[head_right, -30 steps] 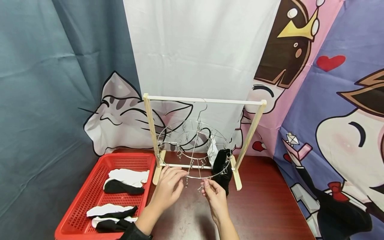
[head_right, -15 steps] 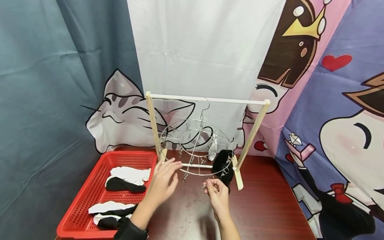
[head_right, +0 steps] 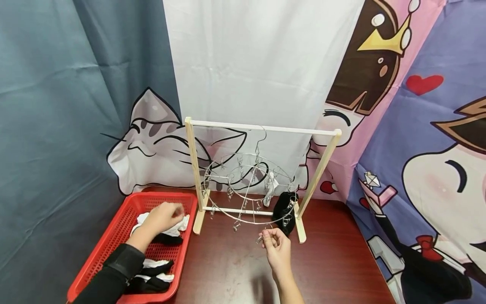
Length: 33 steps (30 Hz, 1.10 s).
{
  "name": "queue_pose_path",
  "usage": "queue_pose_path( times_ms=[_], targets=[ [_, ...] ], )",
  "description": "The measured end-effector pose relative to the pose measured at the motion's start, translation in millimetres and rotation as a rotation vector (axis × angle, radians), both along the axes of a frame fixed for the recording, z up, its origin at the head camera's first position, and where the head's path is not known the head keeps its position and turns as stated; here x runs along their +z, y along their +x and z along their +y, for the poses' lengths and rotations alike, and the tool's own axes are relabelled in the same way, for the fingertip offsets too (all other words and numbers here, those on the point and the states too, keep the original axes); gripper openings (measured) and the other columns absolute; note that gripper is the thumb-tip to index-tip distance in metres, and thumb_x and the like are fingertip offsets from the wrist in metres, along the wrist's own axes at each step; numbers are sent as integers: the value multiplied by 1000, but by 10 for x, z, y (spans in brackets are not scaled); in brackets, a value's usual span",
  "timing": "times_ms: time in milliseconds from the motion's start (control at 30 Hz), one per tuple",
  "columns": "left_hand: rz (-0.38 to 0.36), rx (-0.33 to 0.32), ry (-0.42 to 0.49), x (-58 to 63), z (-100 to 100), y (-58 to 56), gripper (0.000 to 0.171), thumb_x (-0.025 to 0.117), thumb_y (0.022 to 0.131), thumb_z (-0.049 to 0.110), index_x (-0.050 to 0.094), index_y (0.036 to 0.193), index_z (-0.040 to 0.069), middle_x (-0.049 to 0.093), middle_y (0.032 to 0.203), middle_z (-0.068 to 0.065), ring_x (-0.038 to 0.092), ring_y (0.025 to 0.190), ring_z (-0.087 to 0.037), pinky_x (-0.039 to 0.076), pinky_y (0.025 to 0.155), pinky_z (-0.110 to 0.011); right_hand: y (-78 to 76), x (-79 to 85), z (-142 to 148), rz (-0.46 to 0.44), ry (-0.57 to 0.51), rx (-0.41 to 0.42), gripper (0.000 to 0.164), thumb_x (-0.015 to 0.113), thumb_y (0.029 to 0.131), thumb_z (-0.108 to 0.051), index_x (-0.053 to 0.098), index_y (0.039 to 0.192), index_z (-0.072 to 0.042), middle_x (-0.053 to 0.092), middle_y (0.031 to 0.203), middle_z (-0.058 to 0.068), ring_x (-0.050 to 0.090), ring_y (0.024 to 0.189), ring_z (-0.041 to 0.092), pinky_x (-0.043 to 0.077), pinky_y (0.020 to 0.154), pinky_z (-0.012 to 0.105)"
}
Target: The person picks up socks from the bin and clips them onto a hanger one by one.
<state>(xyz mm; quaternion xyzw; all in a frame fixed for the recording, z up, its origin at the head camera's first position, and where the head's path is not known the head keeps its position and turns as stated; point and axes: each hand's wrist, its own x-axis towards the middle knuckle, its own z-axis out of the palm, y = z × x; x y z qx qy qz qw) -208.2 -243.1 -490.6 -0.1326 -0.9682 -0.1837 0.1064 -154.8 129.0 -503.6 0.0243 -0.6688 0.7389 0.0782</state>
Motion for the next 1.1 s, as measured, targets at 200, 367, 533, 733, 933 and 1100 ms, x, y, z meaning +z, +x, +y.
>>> queue_pose_path(
  times_ms=[200, 367, 533, 733, 933, 1100],
  targets=[
    [-382, -69, -167, -345, -107, 26, 25, 87, 70, 13, 62, 76, 13, 54, 69, 4, 50, 65, -14, 46, 60, -35, -11, -15, 13, 8, 4, 11, 22, 61, 100, -2, 56, 101, 19, 72, 82, -3, 61, 65, 2, 51, 58, 17],
    [-424, -24, -300, -587, -87, 27, 35, 92, 63, 9, 61, 79, 9, 56, 75, -2, 53, 70, -19, 52, 69, -42, -10, -29, 22, 13, -2, 24, 22, 61, 100, -2, 55, 101, 20, 72, 82, -2, 61, 67, 3, 51, 58, 18],
    [-312, -15, -357, -683, -55, 18, 28, 83, 74, 6, 56, 68, 10, 59, 73, -6, 55, 67, -20, 54, 66, -45, -12, -28, 39, 11, 13, 25, 25, 61, 100, -4, 55, 102, 20, 72, 82, -2, 58, 63, 3, 48, 56, 17],
    [-260, -22, -230, -612, -40, 35, 27, 76, 75, 7, 53, 63, 13, 53, 64, -1, 49, 60, -17, 47, 57, -42, -18, -20, 51, 12, 29, 18, 25, 61, 100, -4, 55, 102, 20, 72, 83, -2, 59, 64, 2, 47, 55, 16],
    [-342, -76, -342, -679, -72, 68, 31, 90, 65, 9, 66, 84, 8, 60, 84, -7, 58, 85, -30, 51, 78, -51, -21, -31, 42, 26, 34, 21, 24, 61, 100, -4, 56, 102, 19, 72, 83, -4, 59, 64, 2, 47, 56, 17],
    [-269, -80, -352, -776, -142, 111, 19, 83, 75, 6, 67, 85, 7, 62, 89, -11, 60, 92, -35, 49, 81, -56, -6, -33, 34, 18, 31, 34, 25, 61, 100, -5, 55, 102, 19, 72, 83, -3, 58, 63, 4, 48, 57, 17]
  ],
)
